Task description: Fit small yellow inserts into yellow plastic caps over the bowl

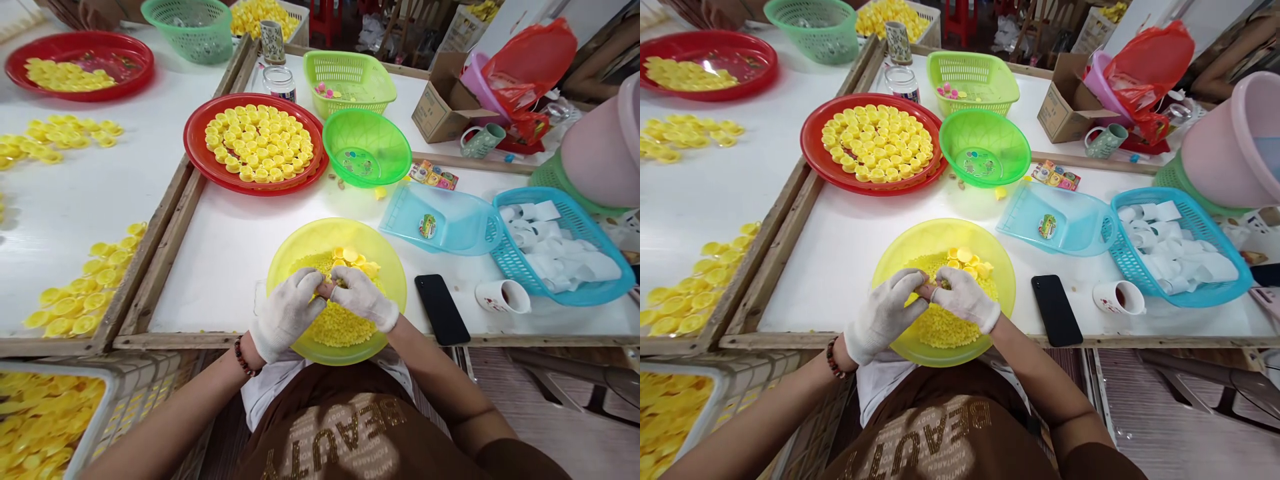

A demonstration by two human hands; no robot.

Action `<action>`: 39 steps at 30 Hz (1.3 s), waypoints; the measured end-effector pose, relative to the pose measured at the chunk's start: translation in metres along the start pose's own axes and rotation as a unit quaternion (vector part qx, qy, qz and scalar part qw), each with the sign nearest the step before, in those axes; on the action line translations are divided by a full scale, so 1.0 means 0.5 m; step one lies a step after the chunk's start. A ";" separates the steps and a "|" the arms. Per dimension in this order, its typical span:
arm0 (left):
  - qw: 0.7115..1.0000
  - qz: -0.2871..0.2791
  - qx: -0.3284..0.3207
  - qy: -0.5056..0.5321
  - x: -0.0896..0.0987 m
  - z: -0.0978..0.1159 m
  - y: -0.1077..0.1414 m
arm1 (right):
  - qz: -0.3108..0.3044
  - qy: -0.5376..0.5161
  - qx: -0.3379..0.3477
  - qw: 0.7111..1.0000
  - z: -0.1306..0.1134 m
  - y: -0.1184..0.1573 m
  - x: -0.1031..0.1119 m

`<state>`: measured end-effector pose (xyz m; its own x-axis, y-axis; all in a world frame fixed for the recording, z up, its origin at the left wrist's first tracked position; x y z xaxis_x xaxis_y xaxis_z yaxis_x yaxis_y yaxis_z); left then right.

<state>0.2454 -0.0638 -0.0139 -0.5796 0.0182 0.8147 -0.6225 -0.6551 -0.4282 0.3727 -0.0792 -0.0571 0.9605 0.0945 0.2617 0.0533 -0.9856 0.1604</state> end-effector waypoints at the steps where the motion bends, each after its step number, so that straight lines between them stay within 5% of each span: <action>1: 1.000 0.003 0.001 0.000 0.000 -0.004 0.004 | -0.022 -0.022 -0.009 0.999 0.004 0.002 -0.005; 6: 0.994 -0.008 0.094 0.051 0.001 -0.061 0.022 | -0.057 -0.171 -0.058 0.982 0.022 0.013 -0.009; 9: 0.987 -0.022 0.130 0.095 -0.004 -0.073 0.028 | -0.040 -0.160 -0.058 0.985 0.016 0.009 -0.010; 14: 0.997 -0.025 0.063 0.048 -0.008 -0.034 0.027 | -0.010 0.004 -0.001 1.000 -0.004 0.001 -0.013; 21: 0.996 -0.015 0.083 0.032 -0.001 -0.054 0.037 | -0.045 -0.149 -0.068 0.986 0.031 0.011 -0.017; 26: 0.995 -0.026 0.077 0.051 -0.007 -0.044 0.035 | -0.014 -0.010 -0.014 1.000 -0.003 0.007 -0.018; 29: 0.992 -0.024 0.097 0.077 -0.009 -0.049 0.033 | -0.049 -0.074 -0.045 0.995 0.002 0.010 -0.029; 35: 0.950 -0.029 0.207 0.233 0.005 -0.090 0.048 | -0.046 -0.169 -0.077 0.982 0.026 0.027 -0.024; 39: 0.923 0.011 0.253 0.288 0.075 -0.176 0.052 | -0.094 -0.083 -0.075 0.989 0.043 0.033 -0.044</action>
<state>0.1612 -0.0135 -0.0288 -0.8639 0.3030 0.4023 -0.3651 -0.9270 -0.0859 0.3584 -0.1007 -0.0807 0.9698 0.2377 0.0554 0.2063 -0.9197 0.3342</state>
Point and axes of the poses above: each hand's wrist, its own y-axis away from the middle knuckle, its own x-axis out of the back of the hand, z = x × y, the point moved 8 cm from there along -y, towards the middle knuckle, and after that the axes turned 7 degrees about -y, right-handed, at the moved point
